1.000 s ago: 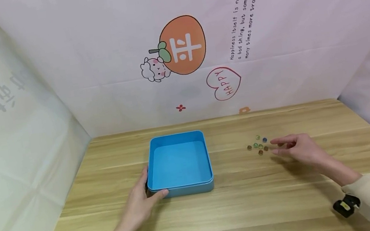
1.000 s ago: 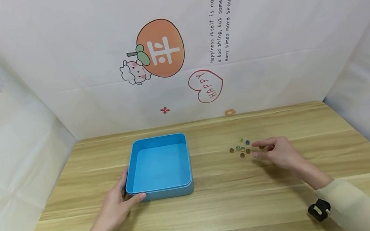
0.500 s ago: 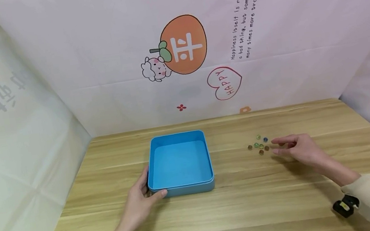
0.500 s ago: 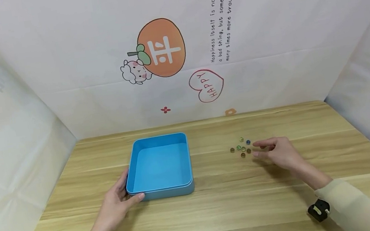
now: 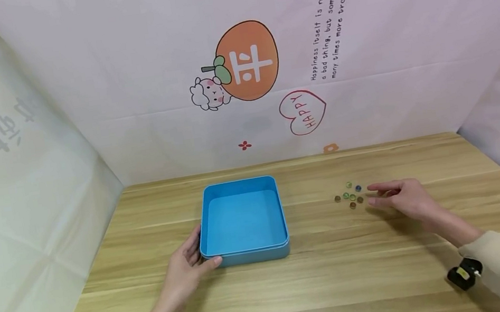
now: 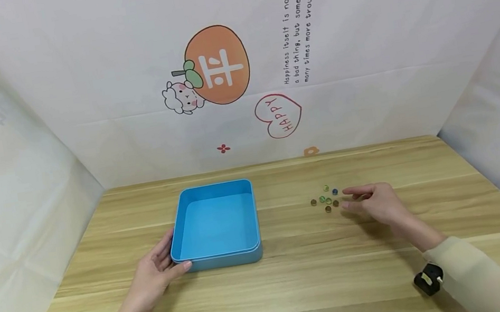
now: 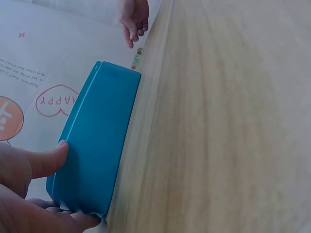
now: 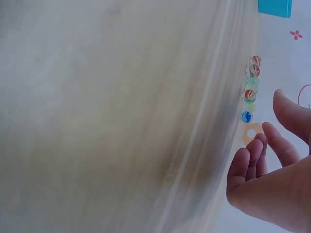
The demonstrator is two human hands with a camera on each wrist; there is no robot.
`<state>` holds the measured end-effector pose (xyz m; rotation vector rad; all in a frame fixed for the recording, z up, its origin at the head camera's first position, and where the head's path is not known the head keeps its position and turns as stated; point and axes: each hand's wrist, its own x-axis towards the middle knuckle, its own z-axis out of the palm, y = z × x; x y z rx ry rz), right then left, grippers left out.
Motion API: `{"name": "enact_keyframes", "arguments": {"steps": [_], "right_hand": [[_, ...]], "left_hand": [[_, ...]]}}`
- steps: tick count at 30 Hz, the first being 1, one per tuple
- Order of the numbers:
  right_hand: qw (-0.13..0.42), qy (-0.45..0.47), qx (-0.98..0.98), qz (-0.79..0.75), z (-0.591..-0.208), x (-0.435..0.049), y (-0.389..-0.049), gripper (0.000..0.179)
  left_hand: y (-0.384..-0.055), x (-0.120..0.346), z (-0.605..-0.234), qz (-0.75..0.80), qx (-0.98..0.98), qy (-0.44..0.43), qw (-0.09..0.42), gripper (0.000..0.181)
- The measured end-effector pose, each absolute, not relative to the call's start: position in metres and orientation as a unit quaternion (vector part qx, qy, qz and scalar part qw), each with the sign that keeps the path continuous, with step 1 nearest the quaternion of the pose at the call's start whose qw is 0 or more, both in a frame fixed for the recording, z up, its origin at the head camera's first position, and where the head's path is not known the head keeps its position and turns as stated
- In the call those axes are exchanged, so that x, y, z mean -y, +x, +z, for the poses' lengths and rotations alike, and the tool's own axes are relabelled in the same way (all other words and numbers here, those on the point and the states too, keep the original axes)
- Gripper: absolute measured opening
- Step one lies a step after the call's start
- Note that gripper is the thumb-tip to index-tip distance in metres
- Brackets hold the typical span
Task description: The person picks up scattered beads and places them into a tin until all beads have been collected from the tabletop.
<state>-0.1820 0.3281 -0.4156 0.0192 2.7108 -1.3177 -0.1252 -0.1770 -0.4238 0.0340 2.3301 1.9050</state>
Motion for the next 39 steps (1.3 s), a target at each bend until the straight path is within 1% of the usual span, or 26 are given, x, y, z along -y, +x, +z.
{"name": "enact_keyframes", "arguments": {"steps": [5,13,25,32,39], "right_hand": [[0.069,0.007,-0.898,-0.434,-0.417,-0.333,-0.184,0.062],[0.076,0.014,-0.891,-0.448,-0.421,-0.335,-0.188,0.059],[0.066,-0.005,-0.907,-0.416,-0.421,-0.327,-0.193,0.055],[0.084,-0.006,-0.907,-0.412,-0.421,-0.323,-0.196,0.053],[0.084,-0.009,-0.914,-0.397,-0.423,-0.323,-0.199,0.052]], "left_hand": [[-0.125,0.176,-0.425,0.636,-0.769,0.009,0.064,0.092],[-0.124,0.176,-0.424,0.643,-0.763,0.000,0.059,0.090],[-0.124,0.175,-0.422,0.644,-0.763,-0.007,0.057,0.090],[-0.122,0.173,-0.420,0.642,-0.765,-0.012,0.055,0.089],[-0.122,0.173,-0.419,0.642,-0.764,-0.019,0.060,0.088]]}}
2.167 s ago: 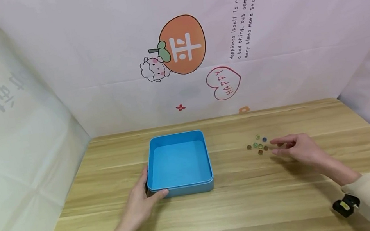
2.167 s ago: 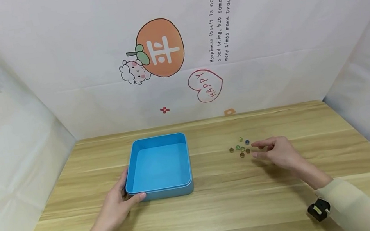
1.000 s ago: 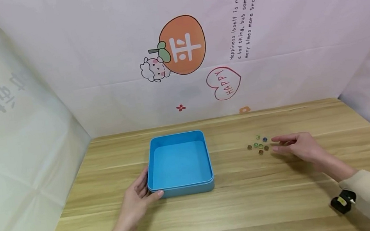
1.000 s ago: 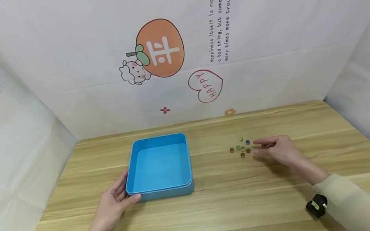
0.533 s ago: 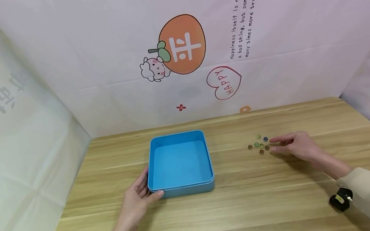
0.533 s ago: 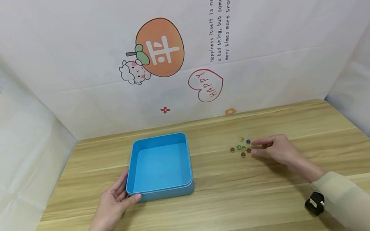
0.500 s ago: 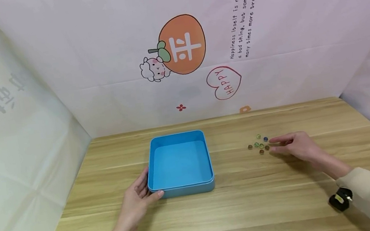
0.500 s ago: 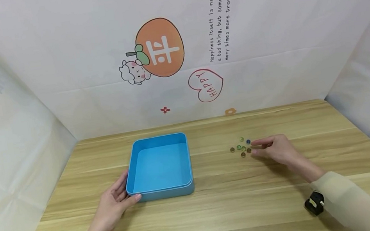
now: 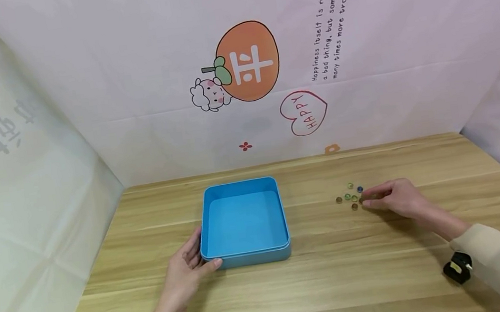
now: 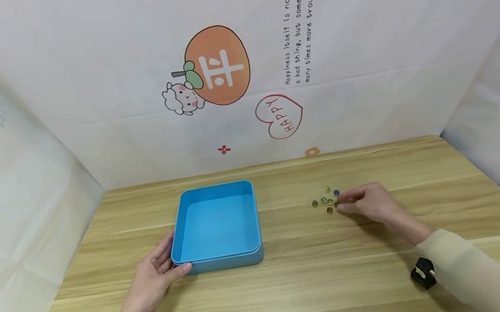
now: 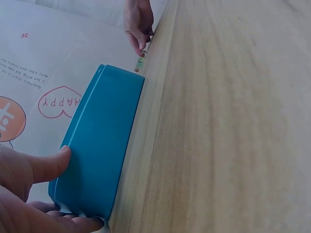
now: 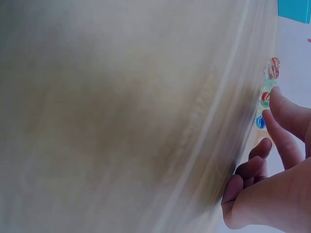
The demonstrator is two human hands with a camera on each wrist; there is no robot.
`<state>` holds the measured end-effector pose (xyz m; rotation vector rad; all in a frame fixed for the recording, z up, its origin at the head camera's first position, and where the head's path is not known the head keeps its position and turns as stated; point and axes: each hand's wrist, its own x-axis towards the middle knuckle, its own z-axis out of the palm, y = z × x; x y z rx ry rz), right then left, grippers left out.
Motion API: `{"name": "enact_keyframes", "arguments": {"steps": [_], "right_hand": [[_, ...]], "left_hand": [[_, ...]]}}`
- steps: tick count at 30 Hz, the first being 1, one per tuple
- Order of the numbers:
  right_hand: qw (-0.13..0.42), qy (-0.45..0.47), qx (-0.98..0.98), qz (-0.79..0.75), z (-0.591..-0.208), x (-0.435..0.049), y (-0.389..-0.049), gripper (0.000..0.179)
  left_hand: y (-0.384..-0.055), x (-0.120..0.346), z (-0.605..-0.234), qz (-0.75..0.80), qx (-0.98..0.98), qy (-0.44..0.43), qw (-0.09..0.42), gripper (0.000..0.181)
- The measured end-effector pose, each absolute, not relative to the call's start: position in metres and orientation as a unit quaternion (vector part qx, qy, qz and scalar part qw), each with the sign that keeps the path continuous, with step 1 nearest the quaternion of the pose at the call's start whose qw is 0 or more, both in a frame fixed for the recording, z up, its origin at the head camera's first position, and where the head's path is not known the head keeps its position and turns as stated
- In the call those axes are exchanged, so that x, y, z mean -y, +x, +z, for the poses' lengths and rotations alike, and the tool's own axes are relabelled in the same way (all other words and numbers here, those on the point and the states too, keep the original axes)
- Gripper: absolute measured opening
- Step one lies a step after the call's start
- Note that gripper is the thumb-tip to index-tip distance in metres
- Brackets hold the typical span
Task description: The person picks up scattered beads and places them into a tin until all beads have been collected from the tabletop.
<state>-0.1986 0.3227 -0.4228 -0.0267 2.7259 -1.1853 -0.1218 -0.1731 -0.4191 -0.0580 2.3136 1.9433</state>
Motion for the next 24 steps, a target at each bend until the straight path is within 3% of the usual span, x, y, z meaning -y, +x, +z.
{"name": "enact_keyframes", "arguments": {"steps": [24], "right_hand": [[0.056,-0.020,-0.926,-0.372,-0.4248,-0.3206,-0.2011,0.033]], "left_hand": [[-0.1221,0.1731,-0.4191,0.645,-0.762,-0.020,0.063,0.089]]}}
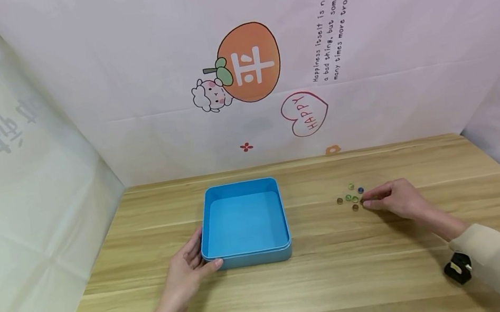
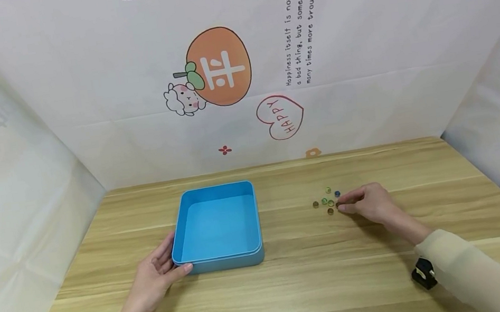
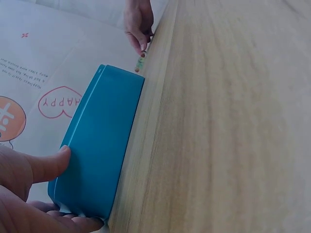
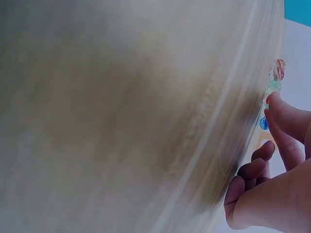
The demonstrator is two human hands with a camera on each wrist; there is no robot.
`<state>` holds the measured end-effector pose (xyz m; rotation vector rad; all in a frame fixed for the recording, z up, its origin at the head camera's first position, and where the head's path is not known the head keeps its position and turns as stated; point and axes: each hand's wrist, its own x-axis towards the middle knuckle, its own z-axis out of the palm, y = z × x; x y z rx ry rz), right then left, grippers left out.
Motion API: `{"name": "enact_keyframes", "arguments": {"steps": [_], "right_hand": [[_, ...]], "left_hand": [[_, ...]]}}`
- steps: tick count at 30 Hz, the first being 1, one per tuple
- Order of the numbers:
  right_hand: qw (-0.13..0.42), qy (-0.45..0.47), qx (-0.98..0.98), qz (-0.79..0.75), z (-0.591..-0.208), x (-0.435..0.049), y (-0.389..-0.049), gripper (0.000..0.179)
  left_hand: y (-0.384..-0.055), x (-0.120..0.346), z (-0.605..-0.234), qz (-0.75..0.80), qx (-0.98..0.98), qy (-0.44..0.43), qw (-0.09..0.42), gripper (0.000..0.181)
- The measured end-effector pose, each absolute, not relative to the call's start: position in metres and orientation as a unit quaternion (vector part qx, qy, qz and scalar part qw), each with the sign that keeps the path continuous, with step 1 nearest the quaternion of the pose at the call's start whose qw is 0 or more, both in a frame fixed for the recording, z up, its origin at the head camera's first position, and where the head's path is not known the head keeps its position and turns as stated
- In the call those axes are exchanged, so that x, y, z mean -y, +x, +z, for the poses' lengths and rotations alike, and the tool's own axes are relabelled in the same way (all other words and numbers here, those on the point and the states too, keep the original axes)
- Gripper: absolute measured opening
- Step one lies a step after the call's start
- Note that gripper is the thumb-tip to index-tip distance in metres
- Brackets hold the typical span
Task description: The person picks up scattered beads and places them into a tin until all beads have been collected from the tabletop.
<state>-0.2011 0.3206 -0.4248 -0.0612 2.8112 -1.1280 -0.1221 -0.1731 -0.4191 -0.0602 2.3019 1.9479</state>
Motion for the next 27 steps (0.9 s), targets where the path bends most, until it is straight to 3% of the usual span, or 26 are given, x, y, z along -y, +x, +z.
{"name": "enact_keyframes", "arguments": {"steps": [27], "right_hand": [[0.054,-0.006,-0.911,-0.408,-0.392,-0.302,-0.201,0.044]], "left_hand": [[-0.121,0.174,-0.420,0.650,-0.757,-0.019,0.063,0.089]]}}
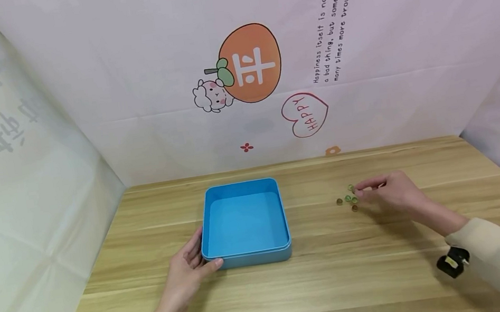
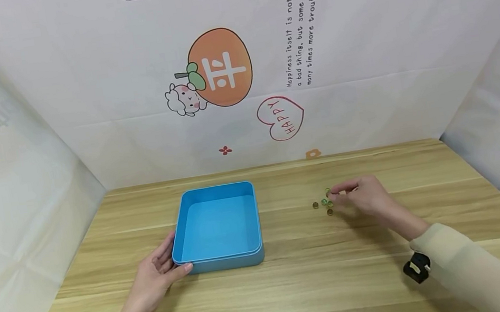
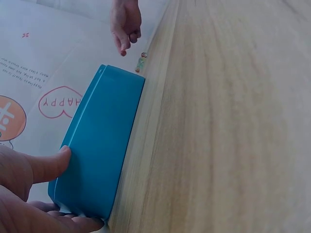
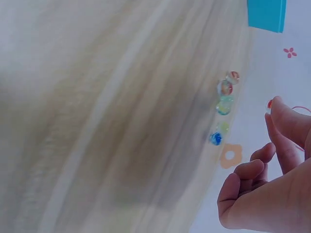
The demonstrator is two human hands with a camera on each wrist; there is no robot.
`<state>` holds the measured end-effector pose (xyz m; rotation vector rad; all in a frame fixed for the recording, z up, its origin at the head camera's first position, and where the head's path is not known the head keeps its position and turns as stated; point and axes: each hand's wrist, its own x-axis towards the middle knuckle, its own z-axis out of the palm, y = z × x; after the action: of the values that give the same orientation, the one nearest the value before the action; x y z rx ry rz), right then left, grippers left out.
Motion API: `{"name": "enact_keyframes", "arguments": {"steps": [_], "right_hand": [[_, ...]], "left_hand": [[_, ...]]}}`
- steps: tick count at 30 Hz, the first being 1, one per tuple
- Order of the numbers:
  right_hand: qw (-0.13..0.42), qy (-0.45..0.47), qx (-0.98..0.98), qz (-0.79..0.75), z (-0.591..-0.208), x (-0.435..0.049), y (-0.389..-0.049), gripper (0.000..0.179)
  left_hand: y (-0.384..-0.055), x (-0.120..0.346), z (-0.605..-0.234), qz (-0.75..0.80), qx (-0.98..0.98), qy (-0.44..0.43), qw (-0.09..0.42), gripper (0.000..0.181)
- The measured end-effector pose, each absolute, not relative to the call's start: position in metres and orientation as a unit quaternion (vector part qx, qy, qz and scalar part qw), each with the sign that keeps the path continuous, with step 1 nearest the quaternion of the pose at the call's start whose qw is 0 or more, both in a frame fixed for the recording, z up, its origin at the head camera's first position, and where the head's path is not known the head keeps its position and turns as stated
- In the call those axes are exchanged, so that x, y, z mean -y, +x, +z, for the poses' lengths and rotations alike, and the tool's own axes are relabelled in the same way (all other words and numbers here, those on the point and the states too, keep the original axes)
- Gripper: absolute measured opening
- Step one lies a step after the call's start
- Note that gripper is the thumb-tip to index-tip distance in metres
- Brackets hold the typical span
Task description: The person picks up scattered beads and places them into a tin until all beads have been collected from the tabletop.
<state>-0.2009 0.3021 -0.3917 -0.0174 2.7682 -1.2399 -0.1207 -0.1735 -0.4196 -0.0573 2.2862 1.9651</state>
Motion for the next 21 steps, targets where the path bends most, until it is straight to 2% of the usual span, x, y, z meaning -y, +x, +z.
{"name": "enact_keyframes", "arguments": {"steps": [11,21], "right_hand": [[0.080,-0.009,-0.892,-0.445,-0.377,-0.290,-0.206,0.053],[0.081,-0.018,-0.886,-0.457,-0.365,-0.277,-0.210,0.048]], "left_hand": [[-0.120,0.173,-0.419,0.651,-0.756,-0.022,0.063,0.089],[-0.121,0.173,-0.419,0.653,-0.754,-0.021,0.064,0.089]]}}
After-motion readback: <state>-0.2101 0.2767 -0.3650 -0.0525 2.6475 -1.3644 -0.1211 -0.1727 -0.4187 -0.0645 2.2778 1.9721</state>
